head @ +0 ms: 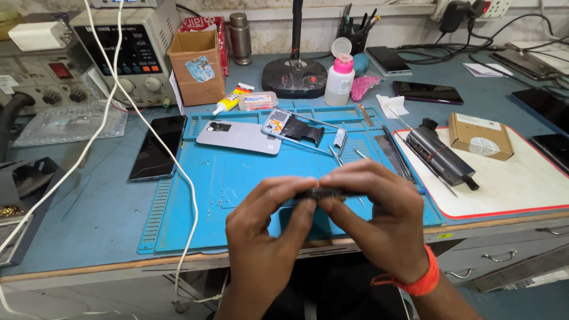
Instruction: The person disassembles a smartphone at a repair workbench. They pry open the phone's rear assembly with a spudger, lift out the internal frame, disconnect the battery, and handle small internal components and screws, setting parts on the mat as they work.
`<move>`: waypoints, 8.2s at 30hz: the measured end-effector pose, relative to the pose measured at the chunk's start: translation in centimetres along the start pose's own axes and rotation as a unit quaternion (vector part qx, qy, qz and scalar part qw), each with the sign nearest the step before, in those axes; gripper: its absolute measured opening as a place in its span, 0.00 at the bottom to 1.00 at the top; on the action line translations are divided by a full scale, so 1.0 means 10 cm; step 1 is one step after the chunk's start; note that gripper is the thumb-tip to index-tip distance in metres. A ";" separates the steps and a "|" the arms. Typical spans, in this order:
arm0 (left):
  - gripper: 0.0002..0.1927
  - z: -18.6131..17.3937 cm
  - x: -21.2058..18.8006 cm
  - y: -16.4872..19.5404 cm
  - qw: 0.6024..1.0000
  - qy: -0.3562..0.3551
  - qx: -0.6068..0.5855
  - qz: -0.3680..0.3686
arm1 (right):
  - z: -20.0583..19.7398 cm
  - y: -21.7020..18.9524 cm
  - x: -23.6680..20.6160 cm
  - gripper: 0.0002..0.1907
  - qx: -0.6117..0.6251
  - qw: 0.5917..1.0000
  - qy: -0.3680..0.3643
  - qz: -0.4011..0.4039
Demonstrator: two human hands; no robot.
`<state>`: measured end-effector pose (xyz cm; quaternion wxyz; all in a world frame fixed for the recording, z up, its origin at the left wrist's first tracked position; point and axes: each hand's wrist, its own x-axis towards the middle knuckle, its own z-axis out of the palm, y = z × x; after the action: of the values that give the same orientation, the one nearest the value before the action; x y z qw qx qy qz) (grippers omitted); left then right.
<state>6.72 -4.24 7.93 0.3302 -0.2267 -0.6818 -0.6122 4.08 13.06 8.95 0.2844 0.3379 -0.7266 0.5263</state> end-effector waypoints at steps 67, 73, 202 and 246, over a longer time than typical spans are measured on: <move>0.09 0.21 0.54 -0.26 0.982 0.081 -0.119 -0.125 | 0.24 0.23 0.59 0.07 -0.003 0.997 0.048 0.056; 0.10 0.26 0.58 -0.24 0.982 0.078 -0.114 -0.125 | 0.19 0.26 0.61 0.07 0.071 0.991 0.031 0.107; 0.42 0.12 0.07 -0.52 0.971 -0.083 0.142 0.173 | -0.40 -0.69 1.00 0.04 -0.221 0.943 -0.182 0.172; 0.26 -0.07 0.11 -0.32 0.955 -0.262 0.027 0.135 | -0.60 -0.08 -0.28 0.10 -0.023 0.997 0.019 0.067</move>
<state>3.81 -5.54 6.62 0.2260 -0.4598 -0.7237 -0.4624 6.76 19.17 8.93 0.2696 0.2717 -0.7544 0.5332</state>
